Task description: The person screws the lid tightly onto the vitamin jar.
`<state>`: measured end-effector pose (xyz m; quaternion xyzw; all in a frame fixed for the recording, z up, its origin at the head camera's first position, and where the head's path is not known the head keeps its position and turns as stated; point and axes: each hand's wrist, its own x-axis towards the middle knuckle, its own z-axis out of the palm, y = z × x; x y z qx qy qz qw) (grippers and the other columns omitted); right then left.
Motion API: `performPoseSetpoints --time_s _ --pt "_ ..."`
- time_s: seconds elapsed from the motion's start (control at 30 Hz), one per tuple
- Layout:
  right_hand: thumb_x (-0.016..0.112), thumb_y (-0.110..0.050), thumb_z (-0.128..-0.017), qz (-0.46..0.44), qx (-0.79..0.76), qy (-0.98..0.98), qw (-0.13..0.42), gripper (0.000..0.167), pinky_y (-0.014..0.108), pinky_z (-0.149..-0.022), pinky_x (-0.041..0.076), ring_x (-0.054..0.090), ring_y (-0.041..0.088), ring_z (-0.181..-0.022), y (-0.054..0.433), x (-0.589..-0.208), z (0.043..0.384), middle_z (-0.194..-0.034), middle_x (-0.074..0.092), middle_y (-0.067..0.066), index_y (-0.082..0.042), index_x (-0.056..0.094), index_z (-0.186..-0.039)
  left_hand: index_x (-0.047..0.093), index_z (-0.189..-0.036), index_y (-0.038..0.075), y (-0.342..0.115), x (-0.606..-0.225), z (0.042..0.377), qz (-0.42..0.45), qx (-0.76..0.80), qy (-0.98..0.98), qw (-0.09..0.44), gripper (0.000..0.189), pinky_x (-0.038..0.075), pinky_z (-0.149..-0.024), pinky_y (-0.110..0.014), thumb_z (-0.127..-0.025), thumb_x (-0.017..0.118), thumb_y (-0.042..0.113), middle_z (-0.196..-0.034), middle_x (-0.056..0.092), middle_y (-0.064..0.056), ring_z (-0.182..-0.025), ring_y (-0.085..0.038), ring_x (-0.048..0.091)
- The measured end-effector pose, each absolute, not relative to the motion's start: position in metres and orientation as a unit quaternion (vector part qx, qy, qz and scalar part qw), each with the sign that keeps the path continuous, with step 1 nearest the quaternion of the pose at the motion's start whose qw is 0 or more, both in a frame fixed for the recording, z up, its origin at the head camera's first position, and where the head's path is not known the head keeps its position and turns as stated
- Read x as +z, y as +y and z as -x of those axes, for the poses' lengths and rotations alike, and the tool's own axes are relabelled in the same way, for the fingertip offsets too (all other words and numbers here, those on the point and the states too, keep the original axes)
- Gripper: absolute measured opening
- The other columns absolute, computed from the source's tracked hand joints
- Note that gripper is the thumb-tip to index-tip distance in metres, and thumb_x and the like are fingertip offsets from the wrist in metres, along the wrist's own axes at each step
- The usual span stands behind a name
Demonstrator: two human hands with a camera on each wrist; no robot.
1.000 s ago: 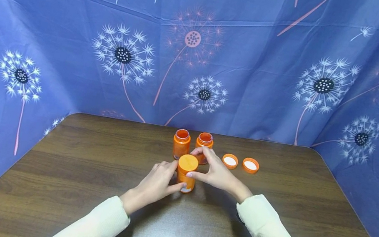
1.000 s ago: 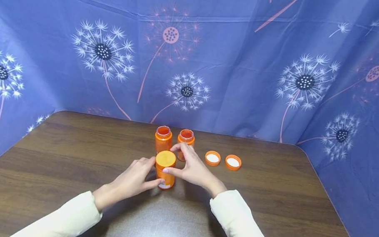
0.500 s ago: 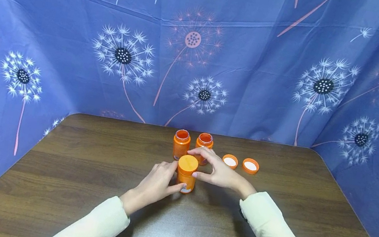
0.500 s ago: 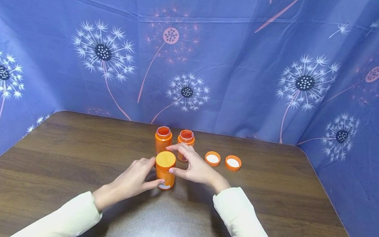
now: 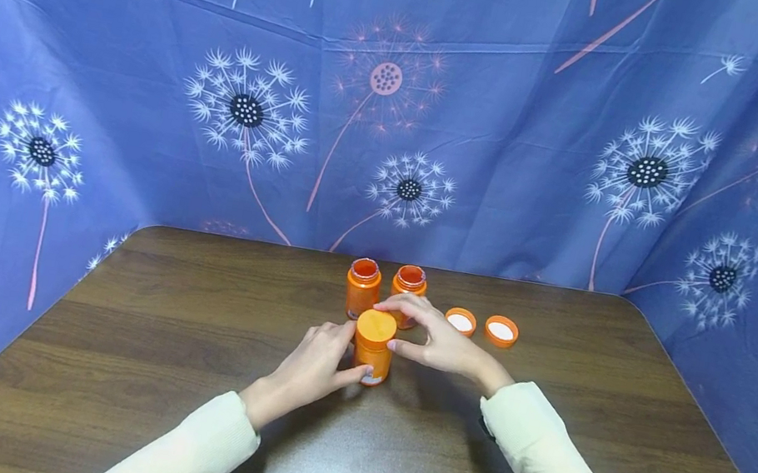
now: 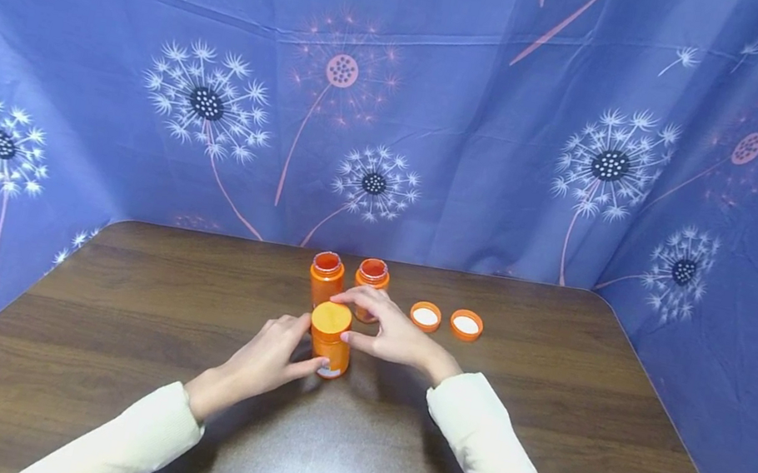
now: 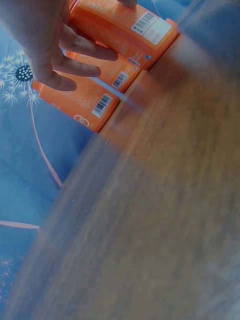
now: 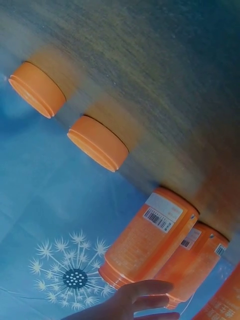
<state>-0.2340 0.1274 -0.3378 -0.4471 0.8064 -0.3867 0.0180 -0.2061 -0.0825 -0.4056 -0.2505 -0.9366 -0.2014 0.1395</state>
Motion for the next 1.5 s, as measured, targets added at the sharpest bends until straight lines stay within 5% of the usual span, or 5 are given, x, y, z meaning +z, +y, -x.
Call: performPoseSetpoints --time_s 0.27,0.7,0.9,1.2,1.5 --pt "0.071 -0.012 -0.078 0.383 -0.392 0.836 0.018 0.043 0.022 -0.085 0.038 0.046 0.018 -0.097 0.123 -0.340 0.230 -0.113 0.053 0.009 -0.004 0.052 -0.115 0.049 -0.115 0.011 -0.083 -0.406 0.207 0.252 -0.205 -0.935 0.140 0.049 0.041 -0.082 -0.041 -0.079 0.067 0.040 -0.087 0.062 -0.003 -0.081 -0.017 0.053" --pt "0.076 -0.030 -0.073 0.344 -0.430 0.835 -0.012 0.050 0.042 -0.090 0.039 0.047 0.017 -0.101 0.123 -0.383 0.252 -0.107 0.050 -0.003 -0.019 0.047 -0.112 0.051 -0.109 0.012 -0.083 -0.406 0.207 0.259 -0.206 -0.932 0.150 0.044 0.041 -0.077 -0.038 -0.079 0.068 0.038 -0.080 0.059 -0.002 -0.078 -0.016 0.052" --pt "0.076 -0.036 -0.072 0.343 -0.440 0.830 -0.017 0.051 0.050 -0.089 0.039 0.047 0.029 -0.104 0.122 -0.384 0.251 -0.105 0.049 -0.003 -0.021 0.045 -0.109 0.050 -0.110 0.012 -0.083 -0.406 0.207 0.259 -0.204 -0.933 0.146 0.045 0.040 -0.076 -0.037 -0.079 0.068 0.039 -0.081 0.059 -0.002 -0.076 -0.015 0.050" --pt "0.077 -0.036 -0.070 0.351 -0.430 0.832 -0.010 0.054 0.047 -0.090 0.039 0.046 0.030 -0.105 0.124 -0.381 0.252 -0.108 0.050 -0.004 -0.020 0.046 -0.112 0.050 -0.111 0.012 -0.083 -0.407 0.206 0.257 -0.201 -0.934 0.147 0.046 0.041 -0.076 -0.037 -0.079 0.067 0.039 -0.083 0.061 -0.002 -0.077 -0.015 0.051" --pt "0.074 -0.017 -0.076 0.383 -0.399 0.832 0.034 0.053 0.032 -0.091 0.041 0.045 0.023 -0.106 0.125 -0.364 0.249 -0.121 0.049 0.005 -0.011 0.048 -0.122 0.049 -0.115 0.011 -0.083 -0.406 0.205 0.257 -0.206 -0.933 0.146 0.049 0.041 -0.080 -0.040 -0.079 0.068 0.039 -0.086 0.061 -0.003 -0.080 -0.017 0.052"
